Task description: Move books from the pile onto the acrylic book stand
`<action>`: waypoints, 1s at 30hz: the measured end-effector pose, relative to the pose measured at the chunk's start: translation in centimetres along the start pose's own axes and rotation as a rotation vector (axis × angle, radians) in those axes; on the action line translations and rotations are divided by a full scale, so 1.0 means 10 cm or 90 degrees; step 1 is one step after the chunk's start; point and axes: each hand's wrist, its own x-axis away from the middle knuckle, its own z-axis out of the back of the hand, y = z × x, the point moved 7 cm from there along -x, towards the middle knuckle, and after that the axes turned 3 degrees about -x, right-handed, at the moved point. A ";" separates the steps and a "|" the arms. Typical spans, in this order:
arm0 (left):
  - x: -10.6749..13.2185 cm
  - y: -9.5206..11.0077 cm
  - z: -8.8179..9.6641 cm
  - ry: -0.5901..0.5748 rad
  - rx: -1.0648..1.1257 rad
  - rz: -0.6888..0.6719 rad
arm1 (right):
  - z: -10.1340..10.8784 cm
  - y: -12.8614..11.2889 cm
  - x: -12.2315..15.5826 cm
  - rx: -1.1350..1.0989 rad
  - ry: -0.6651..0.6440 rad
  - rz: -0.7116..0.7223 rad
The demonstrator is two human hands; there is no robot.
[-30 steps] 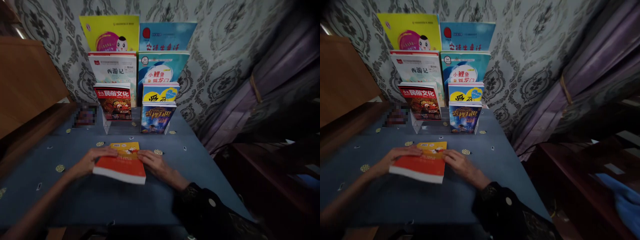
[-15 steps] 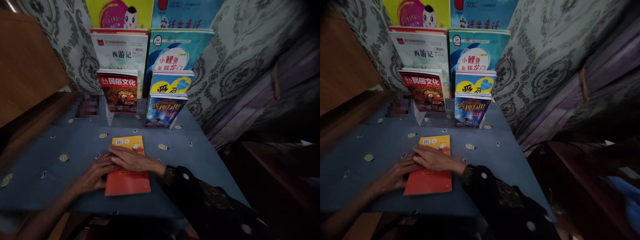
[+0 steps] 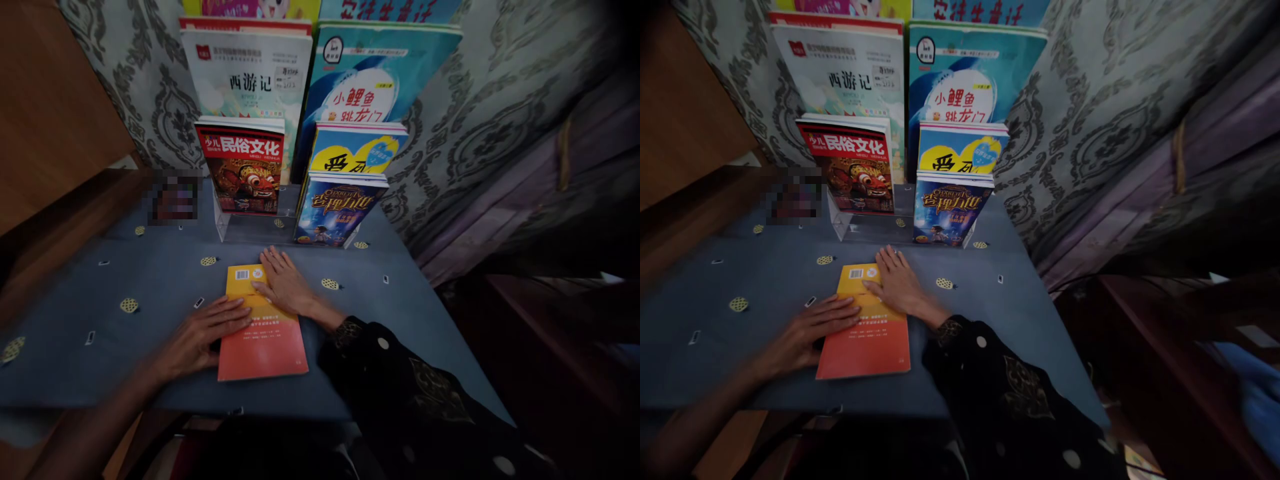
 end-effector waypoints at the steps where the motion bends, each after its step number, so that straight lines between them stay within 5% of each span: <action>1: 0.00 0.00 0.00 0.000 0.002 0.001 | 0.00 -0.01 0.06 0.000 0.007 -0.005; 12: 0.09 0.04 -0.05 0.020 0.029 0.005 | -0.01 -0.46 0.85 -0.026 0.037 0.056; 23: 0.05 0.09 0.03 0.012 0.056 0.004 | 0.21 -0.74 1.69 -0.187 -0.111 0.142; 27: -0.11 0.05 0.12 0.034 0.072 0.010 | 0.28 -0.62 1.76 -0.188 -0.047 0.144; 30: -0.27 0.01 0.26 0.088 0.109 0.016 | 0.35 -0.47 1.62 -0.235 0.084 0.132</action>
